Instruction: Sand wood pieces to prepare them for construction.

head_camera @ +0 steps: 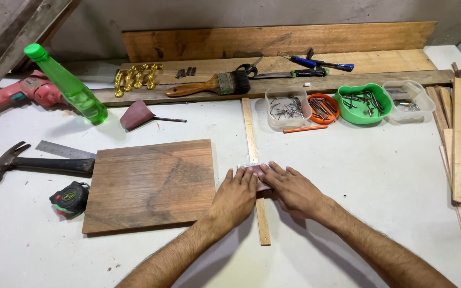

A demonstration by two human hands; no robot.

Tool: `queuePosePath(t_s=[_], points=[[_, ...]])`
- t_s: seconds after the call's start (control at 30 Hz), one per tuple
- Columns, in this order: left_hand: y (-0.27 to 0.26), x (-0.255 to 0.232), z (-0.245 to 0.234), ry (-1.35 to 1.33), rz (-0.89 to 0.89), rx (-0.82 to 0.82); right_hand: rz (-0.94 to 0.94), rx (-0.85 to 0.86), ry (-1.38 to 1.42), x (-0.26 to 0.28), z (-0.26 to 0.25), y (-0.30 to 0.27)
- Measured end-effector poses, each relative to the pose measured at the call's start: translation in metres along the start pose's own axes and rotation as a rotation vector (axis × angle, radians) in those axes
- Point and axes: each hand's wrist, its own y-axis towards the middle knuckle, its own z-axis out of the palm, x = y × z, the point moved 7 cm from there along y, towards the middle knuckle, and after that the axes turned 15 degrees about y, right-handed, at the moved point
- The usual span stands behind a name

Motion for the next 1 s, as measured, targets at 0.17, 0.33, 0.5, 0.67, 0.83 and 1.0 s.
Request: queuePosePath(t_s=[0.17,0.33,0.5,0.67,0.83,1.0], points=[[0.047,0.044,0.016,-0.064,-0.03,0.019,-0.08,-0.128,0.034,-0.034,-0.012,0.049],[0.09,0.083,0.026,-0.086,-0.062,0.037,-0.088,-0.175,0.003,-0.059,-0.032,0.094],[0.108,0.102,0.031,-0.197,-0.123,0.101,-0.052,-0.195,0.024,-0.069,-0.04,0.114],[0.095,0.088,0.028,-0.163,-0.166,0.055,-0.042,-0.18,0.018,-0.062,-0.038,0.104],[0.061,0.055,0.022,-0.07,-0.131,0.041,0.001,-0.138,0.022,-0.031,-0.028,0.062],[0.01,0.008,0.005,-0.02,-0.057,0.035,0.082,0.003,-0.019,-0.011,-0.001,0.016]])
